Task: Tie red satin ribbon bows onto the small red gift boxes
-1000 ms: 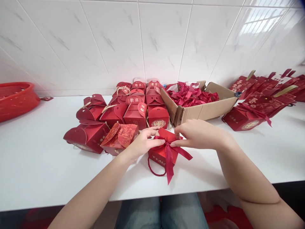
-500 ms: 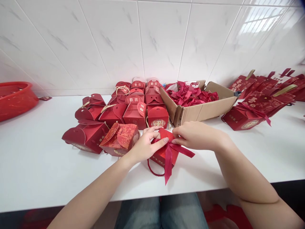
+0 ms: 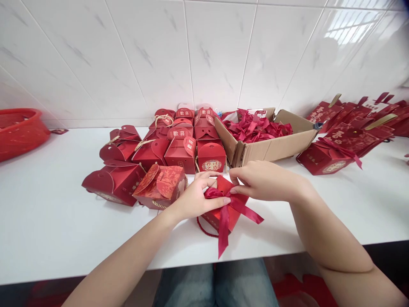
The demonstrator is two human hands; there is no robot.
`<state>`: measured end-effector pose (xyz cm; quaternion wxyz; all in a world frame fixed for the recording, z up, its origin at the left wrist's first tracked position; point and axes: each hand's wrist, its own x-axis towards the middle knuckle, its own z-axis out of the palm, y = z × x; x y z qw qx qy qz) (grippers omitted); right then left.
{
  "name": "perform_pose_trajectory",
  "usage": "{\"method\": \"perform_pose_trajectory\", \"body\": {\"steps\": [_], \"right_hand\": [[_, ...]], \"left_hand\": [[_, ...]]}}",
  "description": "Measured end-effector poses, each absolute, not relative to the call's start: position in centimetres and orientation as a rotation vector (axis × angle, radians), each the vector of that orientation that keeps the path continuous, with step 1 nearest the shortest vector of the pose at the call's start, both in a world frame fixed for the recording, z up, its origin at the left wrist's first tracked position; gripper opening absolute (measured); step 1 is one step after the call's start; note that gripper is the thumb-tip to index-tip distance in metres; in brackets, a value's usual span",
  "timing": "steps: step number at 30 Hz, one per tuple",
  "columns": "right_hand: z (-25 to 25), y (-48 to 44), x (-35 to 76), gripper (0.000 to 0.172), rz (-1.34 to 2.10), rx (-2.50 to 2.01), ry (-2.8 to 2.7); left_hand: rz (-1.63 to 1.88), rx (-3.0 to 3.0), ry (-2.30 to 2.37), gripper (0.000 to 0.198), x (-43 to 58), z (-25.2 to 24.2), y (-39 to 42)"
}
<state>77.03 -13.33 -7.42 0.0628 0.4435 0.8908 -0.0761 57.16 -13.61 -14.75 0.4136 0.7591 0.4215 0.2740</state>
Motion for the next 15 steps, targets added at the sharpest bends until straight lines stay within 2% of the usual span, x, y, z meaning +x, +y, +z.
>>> {"method": "perform_pose_trajectory", "body": {"steps": [4, 9, 15], "right_hand": [[-7.3, -13.5, 77.0, 0.016, -0.203, 1.363, 2.726], [-7.4, -13.6, 76.9, 0.014, -0.185, 1.355, 2.757], [-7.5, -13.4, 76.8, 0.018, -0.183, 1.368, 2.738]], "left_hand": [[0.878, 1.88, 1.107, 0.042, 57.2, -14.5, -13.8], [0.901, 1.924, 1.186, 0.023, 57.7, -14.3, -14.2], [0.847, 1.988, 1.231, 0.025, 58.2, -14.8, -14.2]]}}
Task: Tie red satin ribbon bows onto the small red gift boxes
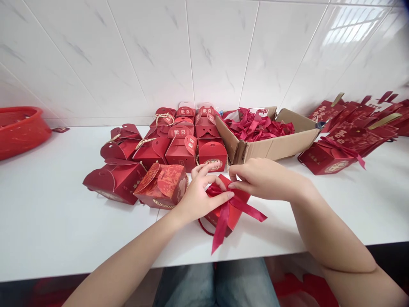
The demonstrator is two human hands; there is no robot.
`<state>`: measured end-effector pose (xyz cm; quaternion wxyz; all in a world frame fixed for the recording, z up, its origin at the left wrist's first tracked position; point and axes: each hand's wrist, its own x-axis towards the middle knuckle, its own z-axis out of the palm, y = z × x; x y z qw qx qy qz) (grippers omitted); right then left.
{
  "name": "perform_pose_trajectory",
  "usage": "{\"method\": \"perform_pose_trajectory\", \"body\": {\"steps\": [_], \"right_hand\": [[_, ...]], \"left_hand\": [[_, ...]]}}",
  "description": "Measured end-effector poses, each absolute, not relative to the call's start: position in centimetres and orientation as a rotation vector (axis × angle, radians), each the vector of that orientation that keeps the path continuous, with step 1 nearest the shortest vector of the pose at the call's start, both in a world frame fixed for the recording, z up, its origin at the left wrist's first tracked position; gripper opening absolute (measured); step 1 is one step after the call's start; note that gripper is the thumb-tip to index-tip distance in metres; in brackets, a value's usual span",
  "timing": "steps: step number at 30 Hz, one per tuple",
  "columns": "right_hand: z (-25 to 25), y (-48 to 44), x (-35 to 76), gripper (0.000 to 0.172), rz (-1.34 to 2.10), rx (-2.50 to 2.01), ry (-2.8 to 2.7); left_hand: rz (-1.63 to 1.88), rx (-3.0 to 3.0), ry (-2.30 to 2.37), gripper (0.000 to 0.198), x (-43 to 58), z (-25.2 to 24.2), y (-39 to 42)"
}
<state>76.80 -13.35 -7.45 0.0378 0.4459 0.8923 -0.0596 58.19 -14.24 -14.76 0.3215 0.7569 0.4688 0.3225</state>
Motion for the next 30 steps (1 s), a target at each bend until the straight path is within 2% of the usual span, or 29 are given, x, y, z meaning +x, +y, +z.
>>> {"method": "perform_pose_trajectory", "body": {"steps": [6, 22, 26, 30], "right_hand": [[-7.8, -12.9, 76.9, 0.017, -0.189, 1.353, 2.742], [-8.0, -12.0, 77.5, 0.014, -0.282, 1.353, 2.753], [-7.5, -12.0, 77.9, 0.029, -0.422, 1.413, 2.767], [-7.3, -11.9, 78.3, 0.039, -0.511, 1.409, 2.768]], "left_hand": [[0.793, 2.028, 1.24, 0.017, 58.1, -14.9, -14.2], [0.797, 2.079, 1.218, 0.02, 58.0, -14.9, -14.3], [0.94, 2.036, 1.271, 0.022, 57.5, -14.3, -14.0], [0.955, 1.931, 1.29, 0.035, 56.8, -13.8, -13.5]]}}
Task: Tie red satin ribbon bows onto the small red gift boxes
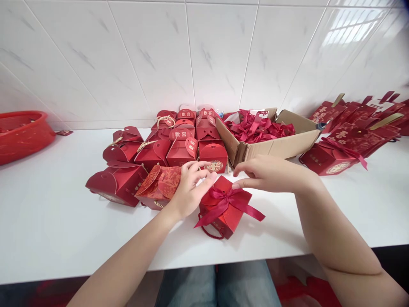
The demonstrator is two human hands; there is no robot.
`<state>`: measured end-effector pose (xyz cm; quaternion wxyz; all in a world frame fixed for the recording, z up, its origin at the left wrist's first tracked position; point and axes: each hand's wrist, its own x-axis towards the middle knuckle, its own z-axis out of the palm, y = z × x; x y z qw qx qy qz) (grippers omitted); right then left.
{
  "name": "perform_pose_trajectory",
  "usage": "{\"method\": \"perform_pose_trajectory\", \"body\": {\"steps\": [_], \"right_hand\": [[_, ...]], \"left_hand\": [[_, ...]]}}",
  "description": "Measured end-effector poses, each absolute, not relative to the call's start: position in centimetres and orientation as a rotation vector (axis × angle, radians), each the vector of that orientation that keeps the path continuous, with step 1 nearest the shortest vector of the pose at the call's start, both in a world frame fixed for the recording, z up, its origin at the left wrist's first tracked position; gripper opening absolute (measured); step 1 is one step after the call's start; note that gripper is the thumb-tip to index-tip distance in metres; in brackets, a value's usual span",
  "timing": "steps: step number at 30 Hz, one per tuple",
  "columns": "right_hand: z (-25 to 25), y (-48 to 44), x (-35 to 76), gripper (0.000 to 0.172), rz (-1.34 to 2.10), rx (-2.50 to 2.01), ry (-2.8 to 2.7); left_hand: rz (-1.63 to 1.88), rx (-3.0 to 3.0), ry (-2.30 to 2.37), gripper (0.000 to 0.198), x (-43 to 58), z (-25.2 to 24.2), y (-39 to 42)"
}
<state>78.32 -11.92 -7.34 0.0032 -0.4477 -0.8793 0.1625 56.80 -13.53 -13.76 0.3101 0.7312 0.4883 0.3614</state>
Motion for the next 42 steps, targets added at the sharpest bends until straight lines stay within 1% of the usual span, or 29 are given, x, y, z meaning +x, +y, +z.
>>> {"method": "perform_pose_trajectory", "body": {"steps": [2, 4, 6, 8, 12, 19, 23, 27, 32, 33, 35, 39, 42], "right_hand": [[-7.4, -12.0, 78.1, 0.034, 0.48, -1.336, -2.764], [-7.5, -12.1, 77.6, 0.026, 0.464, -1.245, -2.761], [-7.7, -12.2, 76.9, 0.023, 0.476, -1.155, -2.776], [-8.0, -12.3, 76.4, 0.022, 0.498, -1.098, -2.813], [-8.6, -12.3, 76.0, 0.021, 0.482, -1.075, -2.857], [-8.8, -12.3, 76.1, 0.018, 0.522, -1.043, -2.916], [-8.7, -12.5, 75.9, 0.018, 0.517, -1.042, -2.963], [-8.3, -12.5, 76.1, 0.022, 0.547, -1.085, -2.945], [-7.3, -12.1, 78.0, 0.043, 0.659, -1.32, -2.843], [-7.2, -11.9, 78.4, 0.044, 0.674, -1.365, -2.836], [-7.0, -11.6, 78.9, 0.04, 0.692, -1.403, -2.849], [-7.0, -11.5, 79.0, 0.025, 0.704, -1.35, -2.912], [-7.0, -11.7, 78.8, 0.022, 0.691, -1.317, -2.924]], "left_hand": [[0.87, 1.866, 1.295, 0.034, 56.6, -13.7, -13.4], [0.808, 1.8, 1.298, 0.029, 56.6, -13.7, -13.5], [0.78, 1.712, 1.266, 0.024, 56.6, -13.6, -13.5], [0.767, 1.61, 1.208, 0.021, 56.6, -13.4, -13.5], [0.745, 1.452, 1.112, 0.022, 56.6, -13.1, -13.3], [0.755, 1.394, 1.131, 0.019, 56.8, -13.6, -13.0], [0.762, 1.403, 1.17, 0.017, 56.8, -13.8, -13.0], [0.758, 1.399, 1.148, 0.019, 56.9, -13.5, -13.0], [0.743, 1.36, 1.08, 0.026, 56.9, -13.1, -13.1], [0.749, 1.357, 1.077, 0.027, 56.9, -13.1, -13.1], [0.757, 1.338, 1.07, 0.03, 56.9, -13.1, -13.2], [0.724, 1.377, 1.092, 0.035, 56.8, -13.1, -13.4], [0.692, 1.519, 1.141, 0.036, 56.9, -13.3, -13.6]]}}
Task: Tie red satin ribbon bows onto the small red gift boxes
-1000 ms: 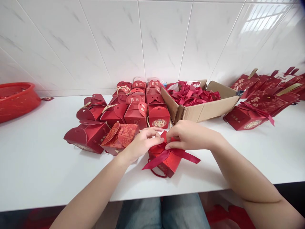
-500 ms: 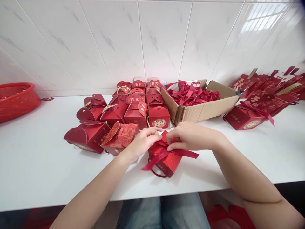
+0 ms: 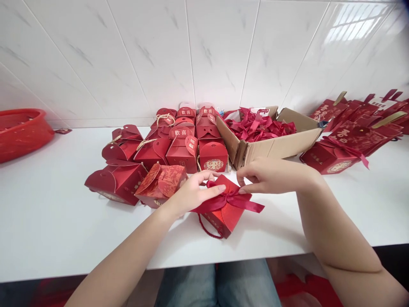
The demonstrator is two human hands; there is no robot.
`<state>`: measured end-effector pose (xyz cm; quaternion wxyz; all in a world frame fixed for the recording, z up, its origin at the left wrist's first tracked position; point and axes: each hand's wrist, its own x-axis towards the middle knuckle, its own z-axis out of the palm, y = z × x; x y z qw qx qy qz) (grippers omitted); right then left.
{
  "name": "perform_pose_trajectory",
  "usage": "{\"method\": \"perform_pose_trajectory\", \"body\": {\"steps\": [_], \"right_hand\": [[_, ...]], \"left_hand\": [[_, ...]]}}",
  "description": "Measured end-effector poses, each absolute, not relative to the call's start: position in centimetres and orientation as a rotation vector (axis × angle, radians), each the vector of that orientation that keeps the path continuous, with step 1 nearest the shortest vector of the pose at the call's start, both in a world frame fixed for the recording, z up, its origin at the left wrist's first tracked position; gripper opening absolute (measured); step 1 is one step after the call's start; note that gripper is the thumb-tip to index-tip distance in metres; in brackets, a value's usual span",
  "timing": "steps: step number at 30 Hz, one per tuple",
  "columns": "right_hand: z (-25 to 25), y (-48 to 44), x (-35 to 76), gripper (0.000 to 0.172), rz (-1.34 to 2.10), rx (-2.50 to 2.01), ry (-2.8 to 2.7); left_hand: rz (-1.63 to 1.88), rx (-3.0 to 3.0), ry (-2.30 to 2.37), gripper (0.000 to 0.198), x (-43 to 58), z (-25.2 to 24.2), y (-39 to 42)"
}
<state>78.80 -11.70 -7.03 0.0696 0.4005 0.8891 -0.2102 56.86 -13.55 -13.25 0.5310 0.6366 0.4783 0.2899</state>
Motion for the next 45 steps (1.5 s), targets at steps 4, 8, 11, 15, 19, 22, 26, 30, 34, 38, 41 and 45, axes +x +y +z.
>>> {"method": "perform_pose_trajectory", "body": {"steps": [4, 8, 11, 15, 19, 22, 26, 30, 34, 38, 41, 45], "right_hand": [[-7.0, -11.9, 78.7, 0.02, -0.621, 1.227, 2.694], [-7.0, -12.0, 78.7, 0.018, -0.632, 1.237, 2.678], [-7.0, -12.0, 78.7, 0.018, -0.634, 1.24, 2.655], [-7.1, -11.9, 78.7, 0.018, -0.62, 1.234, 2.644], [-7.1, -11.7, 78.8, 0.019, -0.625, 1.198, 2.634], [-7.2, -11.6, 78.8, 0.019, -0.625, 1.197, 2.597], [-7.2, -11.6, 78.9, 0.019, -0.619, 1.195, 2.609], [-7.1, -11.8, 78.8, 0.019, -0.59, 1.219, 2.593], [-7.1, -11.9, 78.6, 0.019, -0.524, 1.209, 2.63], [-7.2, -12.0, 78.5, 0.021, -0.509, 1.218, 2.659], [-7.1, -12.1, 78.5, 0.021, -0.5, 1.227, 2.655], [-6.9, -12.1, 78.5, 0.02, -0.53, 1.231, 2.647]], "left_hand": [[0.761, 1.642, 1.133, 0.043, 57.3, -13.9, -13.6], [0.798, 1.682, 1.156, 0.045, 57.6, -14.4, -13.5], [0.782, 1.685, 1.162, 0.045, 57.7, -14.5, -13.6], [0.768, 1.675, 1.172, 0.05, 57.7, -14.4, -13.6], [0.745, 1.661, 1.184, 0.053, 57.7, -14.2, -13.8], [0.734, 1.69, 1.184, 0.051, 57.7, -14.1, -13.9], [0.74, 1.721, 1.173, 0.049, 57.6, -14.0, -13.9], [0.724, 1.732, 1.188, 0.048, 57.5, -14.1, -13.9], [0.681, 1.736, 1.193, 0.045, 57.3, -13.8, -13.8], [0.65, 1.767, 1.187, 0.039, 57.0, -13.6, -13.7], [0.636, 1.718, 1.18, 0.042, 56.7, -13.6, -13.7], [0.76, 1.85, 1.107, 0.027, 56.7, -13.5, -13.8]]}}
